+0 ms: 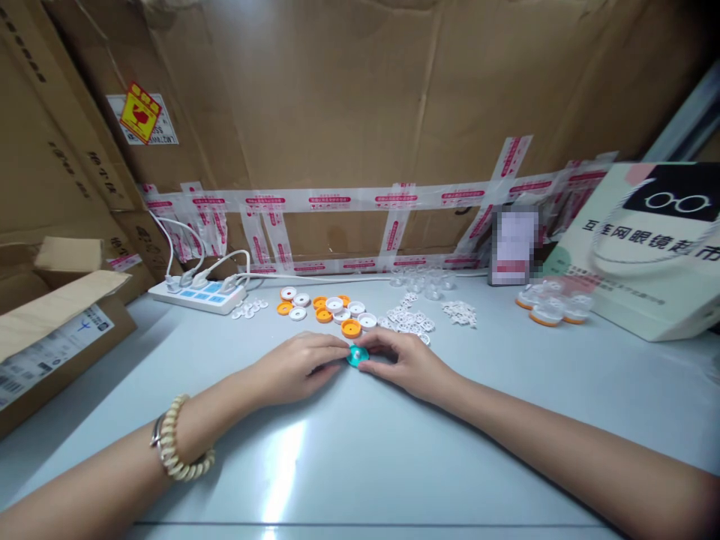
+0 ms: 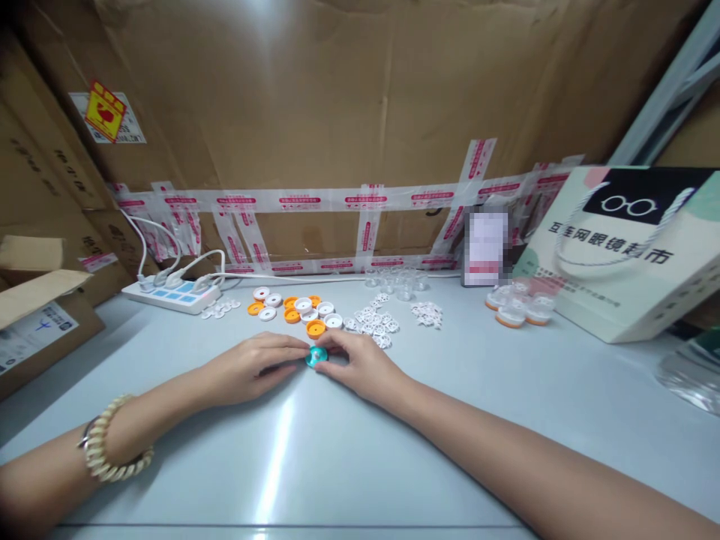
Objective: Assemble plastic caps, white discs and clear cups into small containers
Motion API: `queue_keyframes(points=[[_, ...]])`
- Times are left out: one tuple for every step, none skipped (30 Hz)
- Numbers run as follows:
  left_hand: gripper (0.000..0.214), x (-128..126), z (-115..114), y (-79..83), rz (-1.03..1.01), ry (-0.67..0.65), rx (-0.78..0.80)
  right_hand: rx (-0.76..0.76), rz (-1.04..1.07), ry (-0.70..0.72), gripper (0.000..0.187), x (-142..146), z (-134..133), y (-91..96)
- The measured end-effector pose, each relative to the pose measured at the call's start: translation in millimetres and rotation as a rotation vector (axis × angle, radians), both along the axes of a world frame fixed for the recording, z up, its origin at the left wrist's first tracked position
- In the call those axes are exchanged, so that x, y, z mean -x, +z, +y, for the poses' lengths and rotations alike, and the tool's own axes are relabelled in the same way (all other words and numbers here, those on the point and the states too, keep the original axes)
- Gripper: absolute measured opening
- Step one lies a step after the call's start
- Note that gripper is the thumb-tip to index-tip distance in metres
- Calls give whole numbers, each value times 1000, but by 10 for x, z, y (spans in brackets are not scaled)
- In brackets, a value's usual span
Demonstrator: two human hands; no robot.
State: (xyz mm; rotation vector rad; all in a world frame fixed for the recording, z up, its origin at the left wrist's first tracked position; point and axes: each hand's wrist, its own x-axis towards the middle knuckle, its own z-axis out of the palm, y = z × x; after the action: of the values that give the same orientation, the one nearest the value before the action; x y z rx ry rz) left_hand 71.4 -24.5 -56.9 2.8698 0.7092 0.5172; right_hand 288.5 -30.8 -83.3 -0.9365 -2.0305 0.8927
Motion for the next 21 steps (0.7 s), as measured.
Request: queue_keyframes(points=[[31,0,-5,-13,-1,6,-8,-1,8,3,18,2,2,-3],[31,-1,-6,-22,-5,7,-15,-5,18,4,17,4,4,-6],[31,-2,-6,-27,-8,6,-20,-11,30,0,17,6,5,-10],[30,-5,-3,-29,-12,3,-21,-17,39,-7,16,7,6,-15],[31,-7,-1,-29,-13,0,-17,-22,44,-16,16,8,6,-19],[31,-8,0,-29,-13,-6,-7,-26,44,-25,15,6,6,-23],[32,-10,1,-28,-18,-12,3,-29,39,-30,14,4,6,-26],[32,-11,1,-27,-24,-18,13,-33,32,-33,14,0,6,-29],[33,-12,0,-28,-31,-22,22,-39,22,-34,14,-5,7,-31],[33,-12,0,-30,-36,-25,26,-51,11,-33,13,-10,8,-32],[33,-11,-1,-34,-42,-25,27,-67,-2,-32,13,-16,9,-32],[33,-10,-1,-39,-45,-23,23,-86,-16,-29,14,-20,9,-30],[33,-8,0,-44,-46,-20,18,-104,-31,-26,14,-24,10,-28],[33,-5,1,-50,-42,-18,13,-122,-44,-25,14,-27,9,-25],[33,-2,2,-55,-38,-15,8,-136,-54,-26,14,-29,8,-23],[34,1,3,-59,-32,-11,5,-147,-61,-30,14,-30,6,-21],[34,4,3,-62,-28,-6,4,-153,-67,-34,13,-31,4,-20],[35,7,3,-65,-24,-3,3,-156,-71,-39,13,-31,2,-21],[35,10,2,-66,-23,-1,1,-157,-74,-43,13,-32,0,-22],[36,11,1,-67,-24,1,-2,-157,-75,-45,13,-32,-2,-24],[36,12,0,-68,-27,3,-7,-156,-73,-45,14,-32,-3,-26]])
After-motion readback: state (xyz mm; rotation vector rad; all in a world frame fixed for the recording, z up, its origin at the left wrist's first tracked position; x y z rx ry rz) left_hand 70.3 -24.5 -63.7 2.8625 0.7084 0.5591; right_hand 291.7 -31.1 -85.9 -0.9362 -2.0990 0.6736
